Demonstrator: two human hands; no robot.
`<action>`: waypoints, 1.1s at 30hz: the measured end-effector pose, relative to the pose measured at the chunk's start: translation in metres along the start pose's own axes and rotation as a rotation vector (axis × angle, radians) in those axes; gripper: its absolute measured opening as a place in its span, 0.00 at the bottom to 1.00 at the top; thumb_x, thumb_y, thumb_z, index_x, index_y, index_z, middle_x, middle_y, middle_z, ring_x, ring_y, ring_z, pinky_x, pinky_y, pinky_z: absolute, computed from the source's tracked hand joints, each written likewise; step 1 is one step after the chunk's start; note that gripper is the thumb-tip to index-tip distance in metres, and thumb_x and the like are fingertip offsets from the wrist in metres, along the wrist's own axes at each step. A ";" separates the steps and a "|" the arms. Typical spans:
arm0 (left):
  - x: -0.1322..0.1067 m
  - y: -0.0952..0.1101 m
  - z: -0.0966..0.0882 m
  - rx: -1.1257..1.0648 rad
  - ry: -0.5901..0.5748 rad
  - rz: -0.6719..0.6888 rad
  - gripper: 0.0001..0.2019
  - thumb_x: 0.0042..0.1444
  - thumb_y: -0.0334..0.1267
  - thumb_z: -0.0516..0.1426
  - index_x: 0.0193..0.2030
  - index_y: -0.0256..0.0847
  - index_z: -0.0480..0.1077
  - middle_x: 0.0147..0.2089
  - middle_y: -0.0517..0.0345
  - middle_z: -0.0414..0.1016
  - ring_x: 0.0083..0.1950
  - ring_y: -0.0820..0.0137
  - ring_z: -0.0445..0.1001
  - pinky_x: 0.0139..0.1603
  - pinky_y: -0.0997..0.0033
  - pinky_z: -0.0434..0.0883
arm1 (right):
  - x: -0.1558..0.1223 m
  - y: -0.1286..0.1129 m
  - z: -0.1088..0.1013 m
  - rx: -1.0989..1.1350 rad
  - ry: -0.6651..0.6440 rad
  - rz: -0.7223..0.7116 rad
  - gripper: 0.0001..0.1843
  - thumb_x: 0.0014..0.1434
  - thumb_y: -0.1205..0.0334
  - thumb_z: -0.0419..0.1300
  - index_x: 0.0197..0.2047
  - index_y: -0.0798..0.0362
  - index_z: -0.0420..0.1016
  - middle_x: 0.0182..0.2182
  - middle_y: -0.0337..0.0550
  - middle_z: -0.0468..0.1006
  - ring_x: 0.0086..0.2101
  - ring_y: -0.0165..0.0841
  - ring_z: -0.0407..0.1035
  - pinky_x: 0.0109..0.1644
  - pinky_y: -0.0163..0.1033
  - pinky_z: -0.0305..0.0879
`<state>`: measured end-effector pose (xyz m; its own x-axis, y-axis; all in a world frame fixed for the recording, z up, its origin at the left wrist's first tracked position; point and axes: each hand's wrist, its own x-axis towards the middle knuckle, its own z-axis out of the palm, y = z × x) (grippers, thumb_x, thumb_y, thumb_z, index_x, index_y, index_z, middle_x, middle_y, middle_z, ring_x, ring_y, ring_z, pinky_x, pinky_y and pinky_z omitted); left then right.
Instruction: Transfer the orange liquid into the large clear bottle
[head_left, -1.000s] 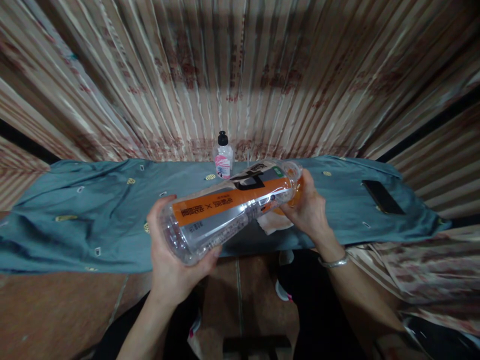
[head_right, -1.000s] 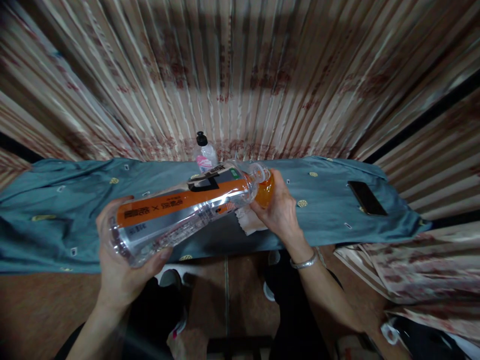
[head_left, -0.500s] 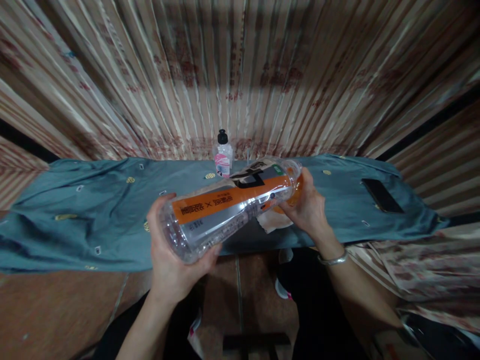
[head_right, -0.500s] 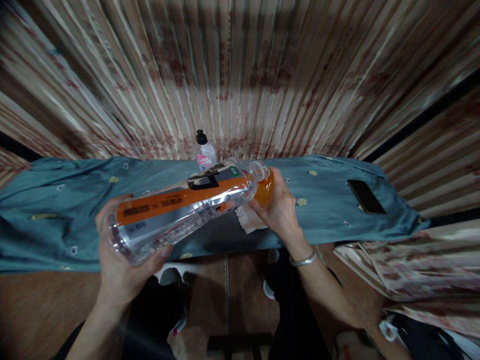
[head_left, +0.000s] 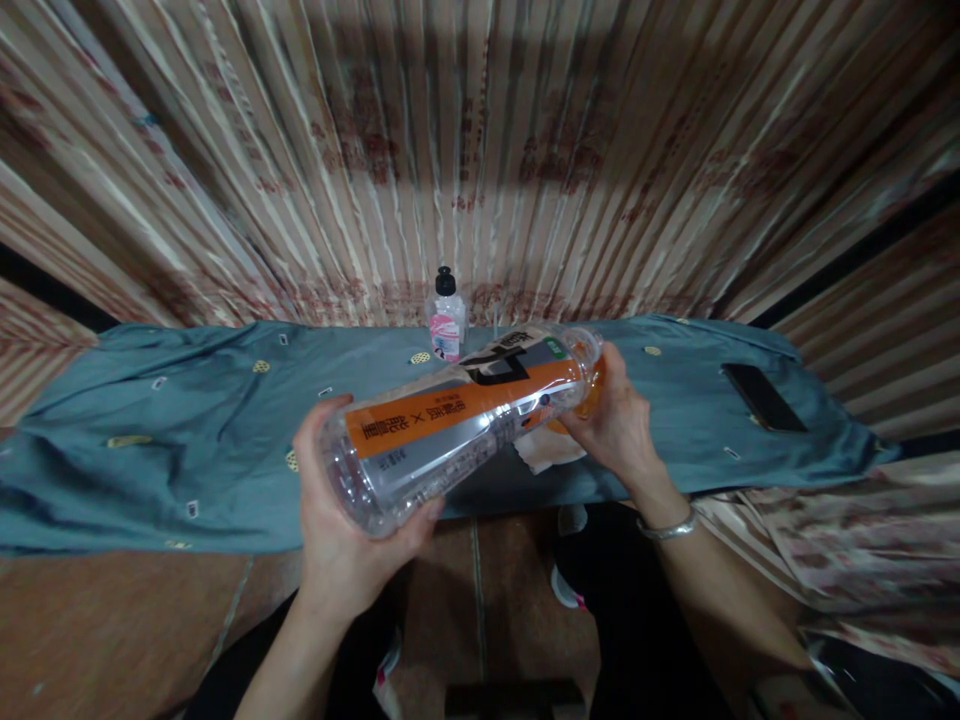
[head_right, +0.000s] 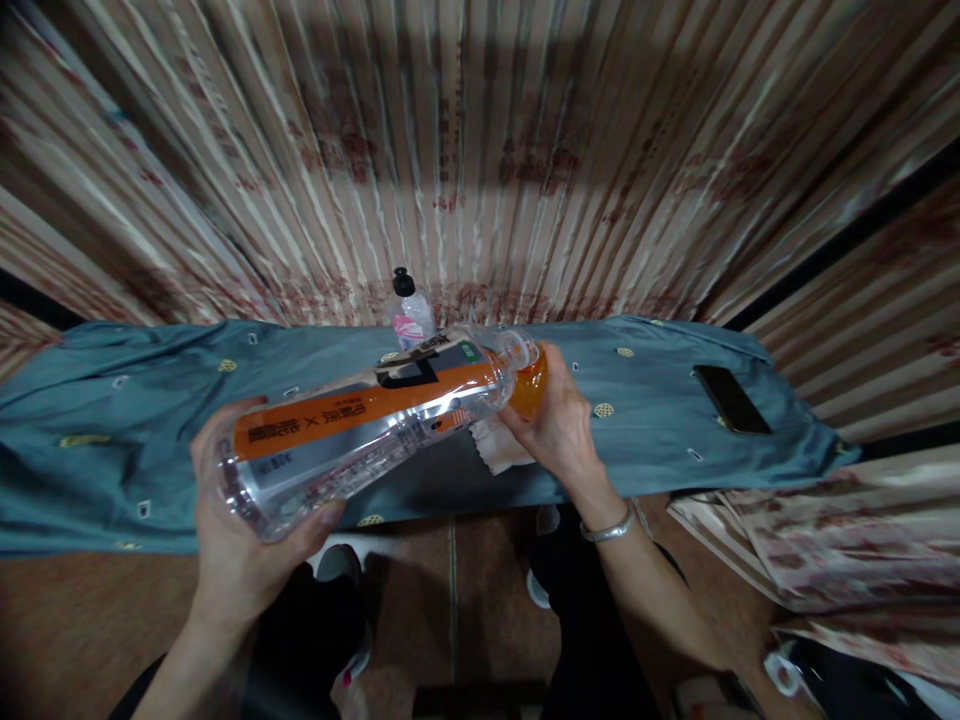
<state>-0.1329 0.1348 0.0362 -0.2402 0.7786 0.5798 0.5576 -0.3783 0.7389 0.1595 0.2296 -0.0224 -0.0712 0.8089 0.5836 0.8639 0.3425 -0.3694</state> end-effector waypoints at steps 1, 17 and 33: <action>0.000 0.000 0.000 0.004 0.001 0.007 0.36 0.43 0.49 0.68 0.58 0.43 0.64 0.57 0.39 0.70 0.53 0.45 0.78 0.53 0.38 0.78 | 0.000 0.000 0.000 0.001 0.000 -0.001 0.51 0.58 0.45 0.66 0.75 0.53 0.46 0.63 0.61 0.75 0.59 0.55 0.74 0.55 0.57 0.78; -0.001 -0.006 0.001 0.042 -0.010 0.105 0.38 0.48 0.51 0.67 0.63 0.37 0.63 0.57 0.37 0.70 0.53 0.47 0.78 0.52 0.42 0.79 | -0.002 0.001 0.001 -0.010 0.020 -0.002 0.50 0.60 0.44 0.64 0.75 0.54 0.47 0.65 0.61 0.73 0.58 0.53 0.75 0.55 0.56 0.78; -0.001 -0.009 0.002 0.057 -0.003 0.136 0.37 0.49 0.51 0.66 0.64 0.40 0.64 0.57 0.39 0.71 0.52 0.47 0.78 0.50 0.41 0.79 | -0.003 0.001 0.002 -0.017 0.033 0.001 0.50 0.59 0.45 0.64 0.75 0.53 0.46 0.64 0.61 0.75 0.56 0.54 0.77 0.53 0.56 0.79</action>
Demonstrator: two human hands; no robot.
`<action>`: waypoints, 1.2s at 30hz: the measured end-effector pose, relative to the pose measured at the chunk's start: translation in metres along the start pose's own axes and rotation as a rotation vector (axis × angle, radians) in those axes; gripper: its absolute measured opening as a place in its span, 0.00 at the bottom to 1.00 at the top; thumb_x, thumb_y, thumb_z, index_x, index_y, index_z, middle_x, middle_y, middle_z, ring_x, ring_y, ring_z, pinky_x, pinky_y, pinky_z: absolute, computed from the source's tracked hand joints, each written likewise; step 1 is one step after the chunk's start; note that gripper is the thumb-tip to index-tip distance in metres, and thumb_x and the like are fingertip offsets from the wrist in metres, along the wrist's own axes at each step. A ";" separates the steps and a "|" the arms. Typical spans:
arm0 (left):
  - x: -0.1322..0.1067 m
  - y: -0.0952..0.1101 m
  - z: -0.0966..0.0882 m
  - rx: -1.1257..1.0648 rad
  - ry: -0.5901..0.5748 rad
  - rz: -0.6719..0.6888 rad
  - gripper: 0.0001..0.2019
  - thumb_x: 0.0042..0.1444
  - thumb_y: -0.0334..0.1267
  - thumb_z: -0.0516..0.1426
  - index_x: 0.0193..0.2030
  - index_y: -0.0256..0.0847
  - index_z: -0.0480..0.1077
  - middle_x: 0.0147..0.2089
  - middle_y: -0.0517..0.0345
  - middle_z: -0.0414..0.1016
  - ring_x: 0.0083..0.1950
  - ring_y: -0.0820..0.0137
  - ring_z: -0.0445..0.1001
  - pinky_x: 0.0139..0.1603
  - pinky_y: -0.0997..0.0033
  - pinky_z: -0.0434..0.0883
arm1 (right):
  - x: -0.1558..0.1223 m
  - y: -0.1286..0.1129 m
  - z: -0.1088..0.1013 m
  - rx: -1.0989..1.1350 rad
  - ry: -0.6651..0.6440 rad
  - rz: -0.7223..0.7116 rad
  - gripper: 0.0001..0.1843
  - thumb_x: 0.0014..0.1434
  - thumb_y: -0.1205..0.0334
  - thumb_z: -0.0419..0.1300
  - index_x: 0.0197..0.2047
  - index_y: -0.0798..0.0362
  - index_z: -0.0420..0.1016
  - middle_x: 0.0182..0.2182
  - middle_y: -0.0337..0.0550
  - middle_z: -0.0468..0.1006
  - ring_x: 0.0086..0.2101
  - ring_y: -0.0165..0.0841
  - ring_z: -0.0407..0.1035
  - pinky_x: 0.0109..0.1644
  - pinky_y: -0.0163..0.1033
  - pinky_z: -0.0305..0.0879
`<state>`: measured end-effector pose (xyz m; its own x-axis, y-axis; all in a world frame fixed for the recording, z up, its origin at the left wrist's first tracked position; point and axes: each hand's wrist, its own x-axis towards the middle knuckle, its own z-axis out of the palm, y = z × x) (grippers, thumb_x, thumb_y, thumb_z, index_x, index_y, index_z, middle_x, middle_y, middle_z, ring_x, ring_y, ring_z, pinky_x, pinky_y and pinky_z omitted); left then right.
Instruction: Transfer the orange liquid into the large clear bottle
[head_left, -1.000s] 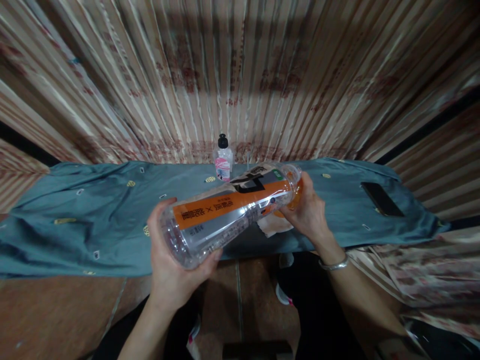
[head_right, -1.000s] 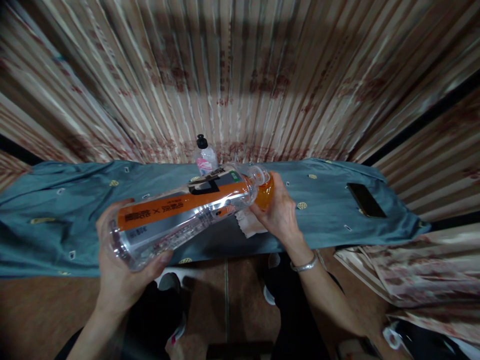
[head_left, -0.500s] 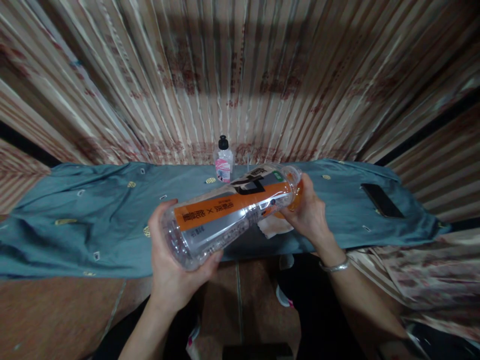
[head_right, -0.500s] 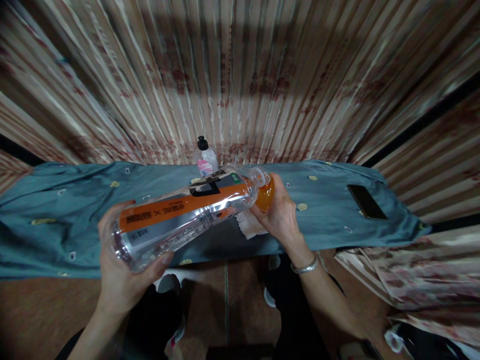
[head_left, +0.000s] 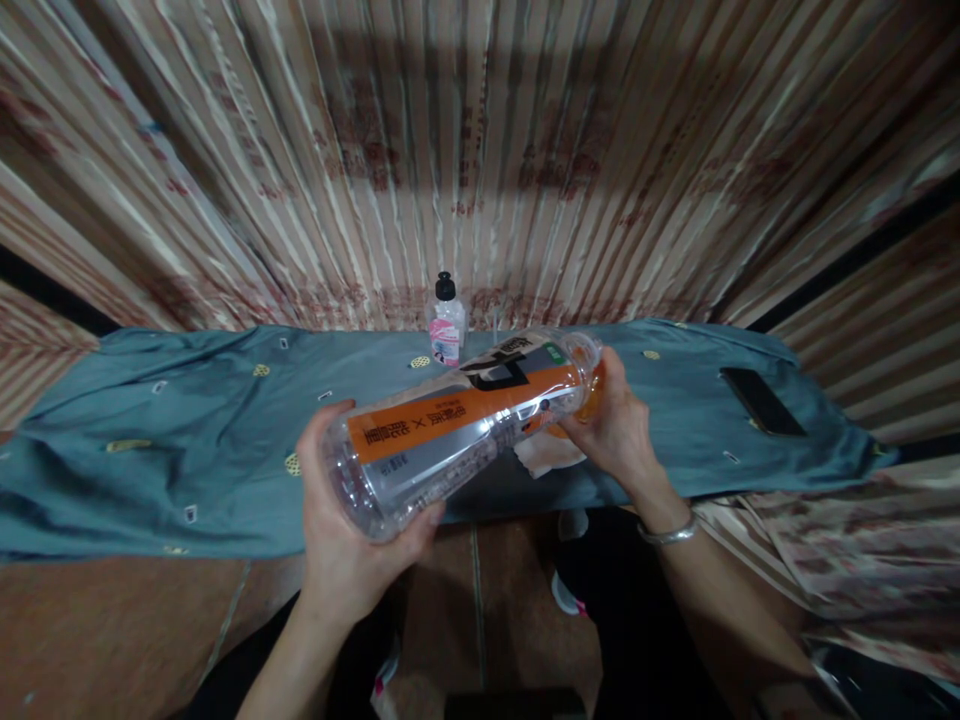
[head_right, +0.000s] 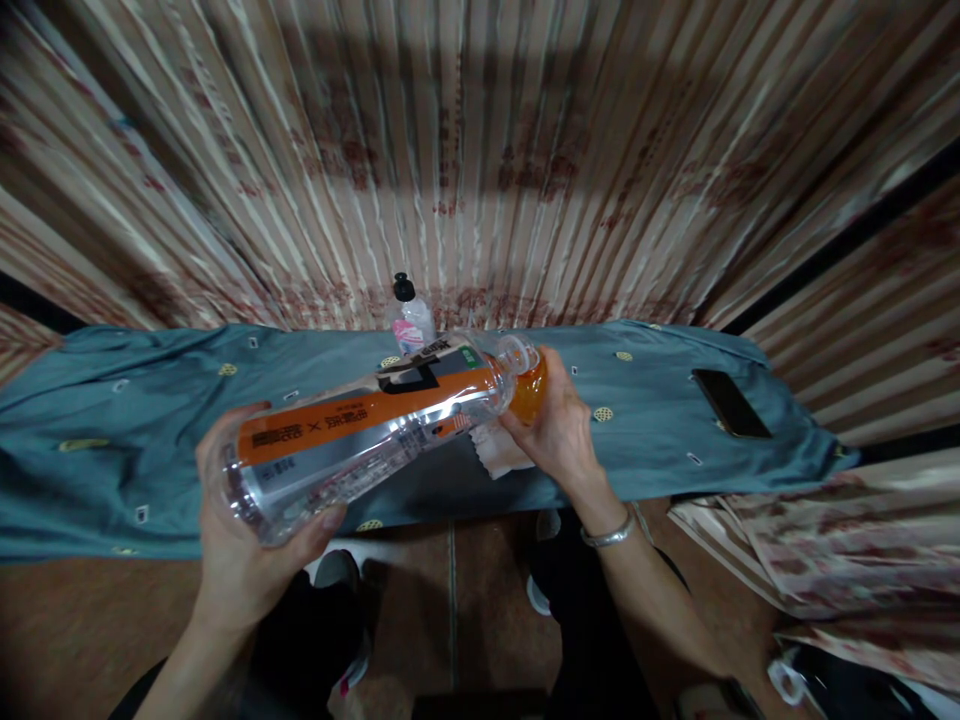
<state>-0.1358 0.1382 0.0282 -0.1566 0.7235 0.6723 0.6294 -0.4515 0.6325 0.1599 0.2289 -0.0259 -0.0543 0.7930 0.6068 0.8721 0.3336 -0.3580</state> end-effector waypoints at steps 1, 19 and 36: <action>0.000 0.000 0.000 -0.002 -0.002 -0.001 0.37 0.49 0.51 0.66 0.63 0.39 0.64 0.57 0.39 0.70 0.52 0.47 0.78 0.50 0.41 0.79 | 0.000 0.000 0.000 -0.001 0.000 -0.002 0.50 0.59 0.45 0.64 0.75 0.53 0.46 0.64 0.61 0.75 0.56 0.54 0.77 0.53 0.56 0.79; 0.001 0.002 0.000 -0.004 -0.002 -0.029 0.36 0.48 0.50 0.66 0.62 0.38 0.63 0.56 0.39 0.71 0.51 0.48 0.79 0.50 0.43 0.79 | 0.001 0.000 -0.001 0.005 -0.003 -0.017 0.49 0.60 0.44 0.64 0.75 0.54 0.46 0.64 0.61 0.74 0.57 0.53 0.76 0.54 0.55 0.78; -0.001 0.003 -0.001 -0.024 0.001 -0.064 0.37 0.45 0.47 0.67 0.62 0.43 0.64 0.58 0.39 0.70 0.55 0.45 0.78 0.54 0.40 0.78 | 0.002 -0.003 -0.004 -0.010 -0.025 -0.007 0.50 0.60 0.45 0.64 0.75 0.53 0.45 0.65 0.61 0.73 0.58 0.54 0.75 0.54 0.57 0.78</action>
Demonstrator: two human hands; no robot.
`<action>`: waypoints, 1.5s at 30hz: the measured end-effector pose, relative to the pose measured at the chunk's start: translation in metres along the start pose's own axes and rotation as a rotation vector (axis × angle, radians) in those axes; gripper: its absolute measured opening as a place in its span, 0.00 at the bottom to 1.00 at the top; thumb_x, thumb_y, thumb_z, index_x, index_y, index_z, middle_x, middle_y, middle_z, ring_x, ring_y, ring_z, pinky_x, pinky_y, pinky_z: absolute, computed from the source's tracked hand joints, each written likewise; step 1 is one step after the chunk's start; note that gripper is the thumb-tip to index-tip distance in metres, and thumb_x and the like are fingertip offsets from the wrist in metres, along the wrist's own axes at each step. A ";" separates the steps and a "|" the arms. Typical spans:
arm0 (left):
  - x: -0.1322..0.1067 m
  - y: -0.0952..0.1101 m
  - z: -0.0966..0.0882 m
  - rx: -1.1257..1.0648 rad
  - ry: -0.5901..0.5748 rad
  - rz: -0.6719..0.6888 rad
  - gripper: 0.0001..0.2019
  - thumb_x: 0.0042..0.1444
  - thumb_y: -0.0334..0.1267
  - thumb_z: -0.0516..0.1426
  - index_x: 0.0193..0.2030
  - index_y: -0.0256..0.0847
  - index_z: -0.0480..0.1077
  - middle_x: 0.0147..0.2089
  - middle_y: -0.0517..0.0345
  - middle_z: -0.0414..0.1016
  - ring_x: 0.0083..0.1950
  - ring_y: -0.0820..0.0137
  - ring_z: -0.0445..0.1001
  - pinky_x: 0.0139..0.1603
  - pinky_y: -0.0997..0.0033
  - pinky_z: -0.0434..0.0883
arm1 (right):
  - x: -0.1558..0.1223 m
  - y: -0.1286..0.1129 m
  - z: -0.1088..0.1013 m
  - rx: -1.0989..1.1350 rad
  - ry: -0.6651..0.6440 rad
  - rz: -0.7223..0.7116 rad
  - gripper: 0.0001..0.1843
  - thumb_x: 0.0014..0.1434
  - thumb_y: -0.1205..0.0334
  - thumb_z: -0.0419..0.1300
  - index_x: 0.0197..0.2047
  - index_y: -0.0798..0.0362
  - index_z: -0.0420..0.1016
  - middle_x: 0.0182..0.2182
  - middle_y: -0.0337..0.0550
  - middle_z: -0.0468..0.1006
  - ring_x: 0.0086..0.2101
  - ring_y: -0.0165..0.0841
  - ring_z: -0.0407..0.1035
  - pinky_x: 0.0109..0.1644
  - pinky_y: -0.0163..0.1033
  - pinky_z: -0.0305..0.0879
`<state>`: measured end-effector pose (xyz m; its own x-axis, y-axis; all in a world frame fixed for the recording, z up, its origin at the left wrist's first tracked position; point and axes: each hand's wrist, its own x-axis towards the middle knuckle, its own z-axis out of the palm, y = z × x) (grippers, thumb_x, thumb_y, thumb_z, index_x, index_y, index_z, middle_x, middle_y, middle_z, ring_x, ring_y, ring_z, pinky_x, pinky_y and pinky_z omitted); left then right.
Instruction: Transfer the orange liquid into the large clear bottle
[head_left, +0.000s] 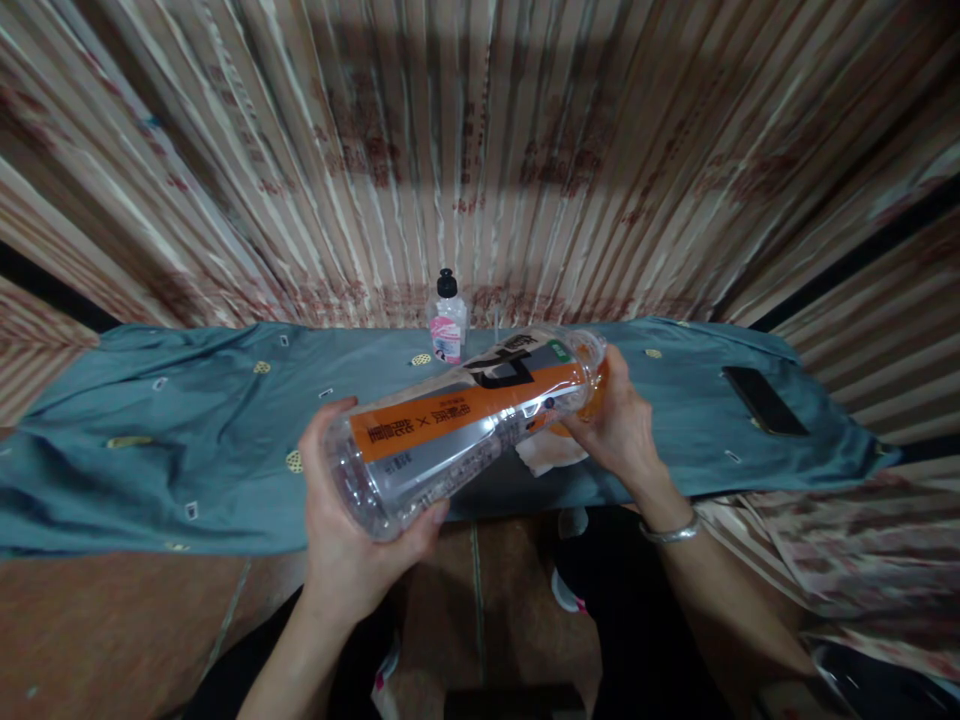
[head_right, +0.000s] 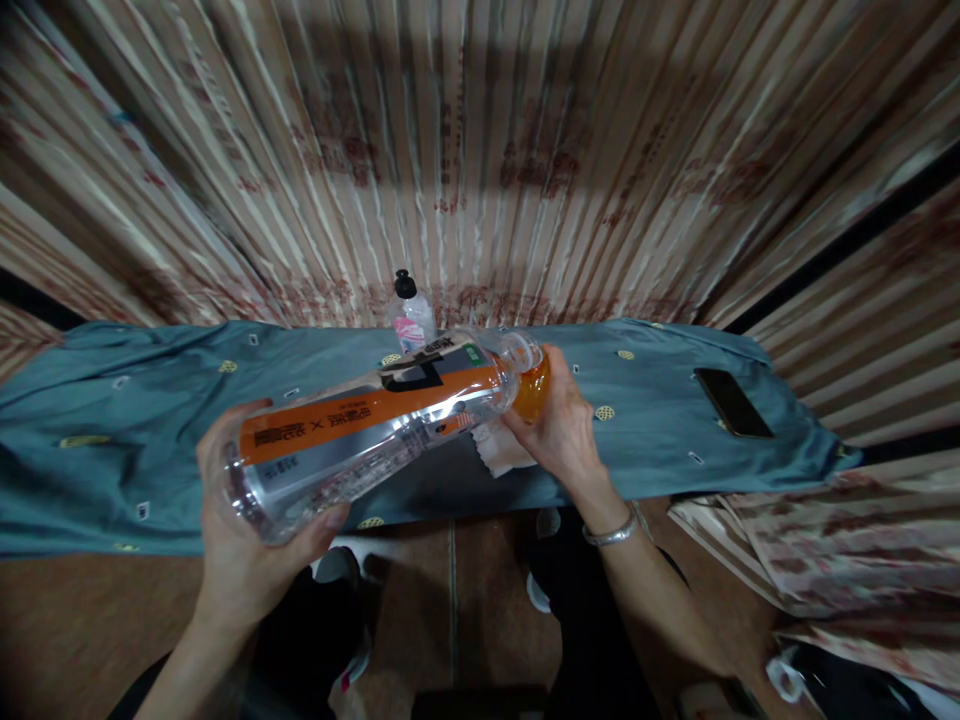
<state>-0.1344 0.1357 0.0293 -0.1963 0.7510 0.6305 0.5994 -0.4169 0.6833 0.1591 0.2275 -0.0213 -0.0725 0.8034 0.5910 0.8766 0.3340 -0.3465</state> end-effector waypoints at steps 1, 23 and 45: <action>0.000 0.000 0.000 0.003 -0.001 0.000 0.37 0.46 0.47 0.67 0.62 0.42 0.63 0.59 0.39 0.70 0.55 0.45 0.77 0.54 0.39 0.78 | 0.000 0.000 0.000 -0.001 -0.006 0.003 0.50 0.59 0.45 0.64 0.75 0.53 0.44 0.65 0.62 0.73 0.58 0.55 0.75 0.54 0.57 0.78; -0.001 0.000 -0.001 0.010 -0.016 0.032 0.38 0.47 0.48 0.68 0.63 0.43 0.61 0.58 0.41 0.68 0.54 0.49 0.77 0.54 0.43 0.78 | 0.000 0.000 -0.002 -0.002 0.001 0.000 0.50 0.59 0.47 0.65 0.75 0.51 0.44 0.65 0.61 0.74 0.57 0.55 0.76 0.53 0.57 0.78; -0.001 0.002 0.000 0.011 -0.021 0.032 0.38 0.48 0.49 0.67 0.64 0.42 0.61 0.59 0.40 0.68 0.54 0.50 0.77 0.54 0.44 0.78 | 0.000 -0.001 -0.001 -0.002 0.007 -0.002 0.50 0.59 0.46 0.64 0.75 0.52 0.44 0.64 0.61 0.74 0.57 0.55 0.76 0.53 0.56 0.79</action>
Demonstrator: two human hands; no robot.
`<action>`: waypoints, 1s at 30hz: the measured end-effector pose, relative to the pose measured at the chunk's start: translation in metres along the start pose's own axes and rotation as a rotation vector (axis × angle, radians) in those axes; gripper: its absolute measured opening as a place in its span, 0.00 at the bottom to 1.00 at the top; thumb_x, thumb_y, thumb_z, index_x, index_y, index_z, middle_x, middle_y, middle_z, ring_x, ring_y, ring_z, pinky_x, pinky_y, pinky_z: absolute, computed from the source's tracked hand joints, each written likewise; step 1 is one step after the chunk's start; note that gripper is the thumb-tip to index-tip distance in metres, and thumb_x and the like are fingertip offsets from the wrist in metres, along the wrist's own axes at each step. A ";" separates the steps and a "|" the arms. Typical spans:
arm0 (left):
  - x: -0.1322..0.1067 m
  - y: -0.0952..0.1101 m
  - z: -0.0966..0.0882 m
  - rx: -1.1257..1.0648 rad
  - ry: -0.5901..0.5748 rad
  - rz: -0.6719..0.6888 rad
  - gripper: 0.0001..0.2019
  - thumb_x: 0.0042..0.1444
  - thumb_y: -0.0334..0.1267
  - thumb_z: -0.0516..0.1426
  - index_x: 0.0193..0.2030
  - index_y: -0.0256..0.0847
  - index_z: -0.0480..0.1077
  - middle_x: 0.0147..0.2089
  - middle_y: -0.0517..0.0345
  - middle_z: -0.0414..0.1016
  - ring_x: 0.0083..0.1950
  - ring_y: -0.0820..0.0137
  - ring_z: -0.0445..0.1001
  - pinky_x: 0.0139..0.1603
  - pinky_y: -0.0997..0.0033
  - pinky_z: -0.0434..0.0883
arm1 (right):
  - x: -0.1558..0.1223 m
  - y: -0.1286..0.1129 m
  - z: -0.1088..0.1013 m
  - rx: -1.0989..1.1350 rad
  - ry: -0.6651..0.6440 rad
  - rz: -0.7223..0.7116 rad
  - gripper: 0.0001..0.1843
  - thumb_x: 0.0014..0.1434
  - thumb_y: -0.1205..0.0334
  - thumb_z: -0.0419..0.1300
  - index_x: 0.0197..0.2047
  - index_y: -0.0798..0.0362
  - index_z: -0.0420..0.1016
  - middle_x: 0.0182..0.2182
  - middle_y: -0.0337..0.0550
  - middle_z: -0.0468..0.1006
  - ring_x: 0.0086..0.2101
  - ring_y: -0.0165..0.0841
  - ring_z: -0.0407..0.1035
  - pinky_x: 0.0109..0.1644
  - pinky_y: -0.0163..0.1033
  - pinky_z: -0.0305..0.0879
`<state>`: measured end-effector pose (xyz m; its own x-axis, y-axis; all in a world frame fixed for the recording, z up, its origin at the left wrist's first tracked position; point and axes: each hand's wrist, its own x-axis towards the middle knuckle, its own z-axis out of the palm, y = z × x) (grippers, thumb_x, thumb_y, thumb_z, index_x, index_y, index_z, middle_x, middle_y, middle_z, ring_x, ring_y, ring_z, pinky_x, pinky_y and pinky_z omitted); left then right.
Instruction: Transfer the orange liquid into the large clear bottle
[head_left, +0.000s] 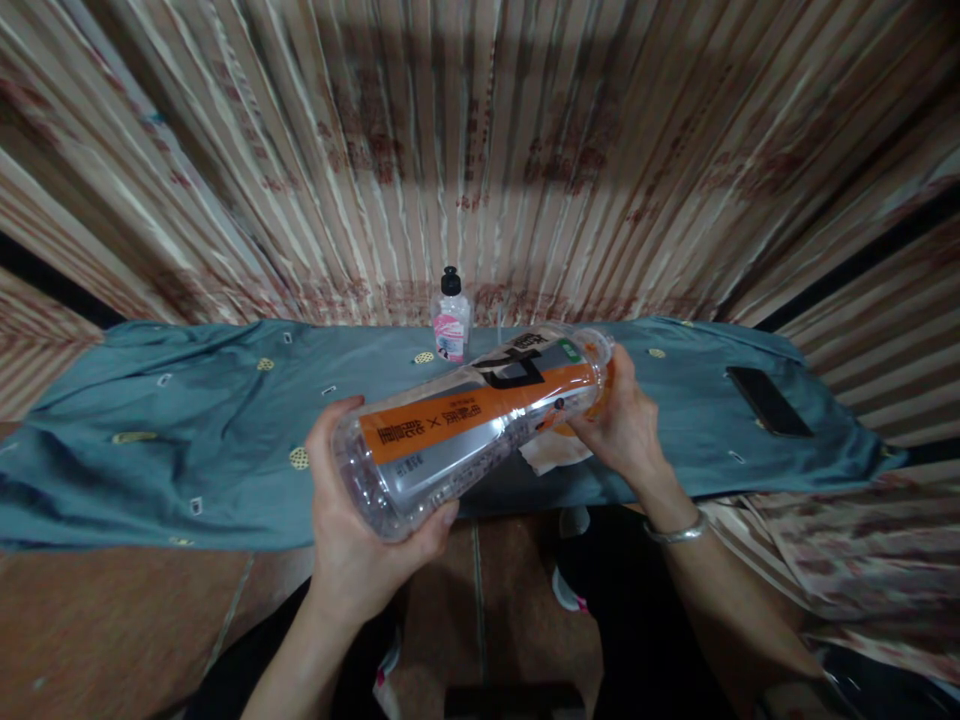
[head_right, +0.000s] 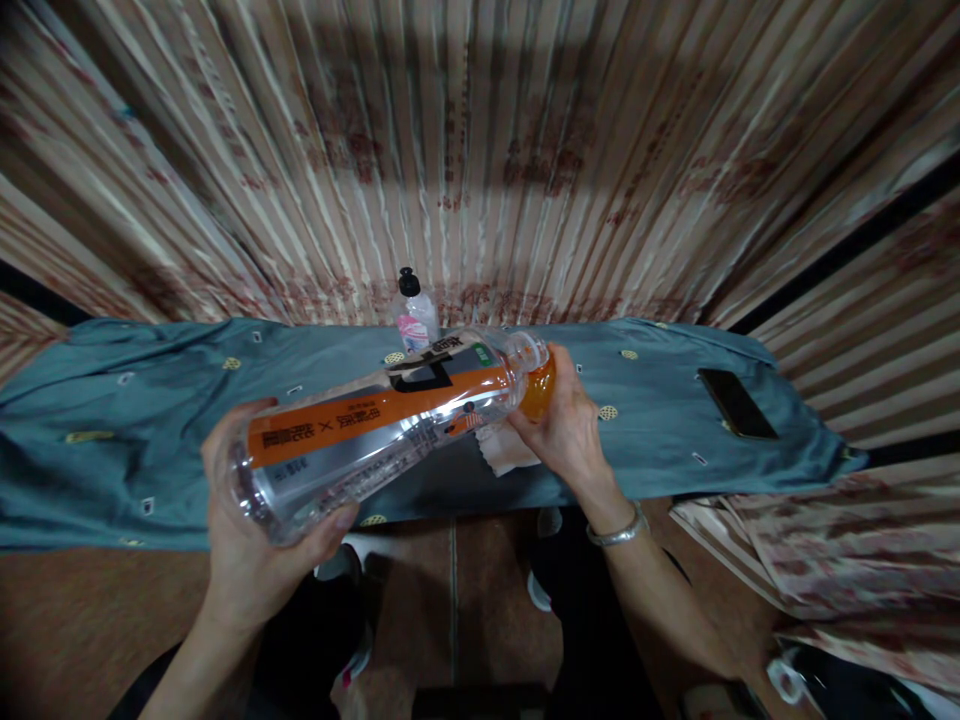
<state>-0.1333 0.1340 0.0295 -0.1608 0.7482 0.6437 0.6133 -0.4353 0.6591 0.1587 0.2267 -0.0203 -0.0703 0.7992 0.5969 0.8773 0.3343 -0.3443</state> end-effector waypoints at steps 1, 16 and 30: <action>0.000 0.000 0.000 -0.001 0.002 0.002 0.38 0.48 0.49 0.67 0.64 0.42 0.61 0.59 0.40 0.68 0.54 0.49 0.77 0.54 0.43 0.78 | 0.000 0.000 0.000 0.001 0.000 0.000 0.50 0.59 0.45 0.64 0.75 0.51 0.44 0.64 0.60 0.74 0.57 0.55 0.76 0.52 0.57 0.79; -0.001 -0.002 0.000 -0.007 0.006 0.002 0.38 0.49 0.48 0.67 0.65 0.43 0.61 0.58 0.41 0.68 0.54 0.49 0.77 0.54 0.43 0.79 | 0.001 0.002 -0.001 0.005 -0.008 -0.010 0.51 0.59 0.47 0.65 0.75 0.51 0.44 0.65 0.61 0.73 0.57 0.55 0.76 0.52 0.57 0.79; -0.001 -0.004 0.001 0.001 -0.002 0.035 0.40 0.49 0.49 0.67 0.67 0.41 0.61 0.59 0.40 0.67 0.53 0.50 0.77 0.51 0.44 0.78 | 0.001 0.000 0.000 0.004 -0.003 -0.014 0.50 0.60 0.45 0.64 0.75 0.51 0.43 0.65 0.61 0.73 0.58 0.55 0.75 0.53 0.57 0.79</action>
<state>-0.1346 0.1352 0.0254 -0.1377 0.7334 0.6657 0.6190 -0.4610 0.6359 0.1590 0.2275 -0.0198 -0.0843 0.7958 0.5997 0.8743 0.3477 -0.3386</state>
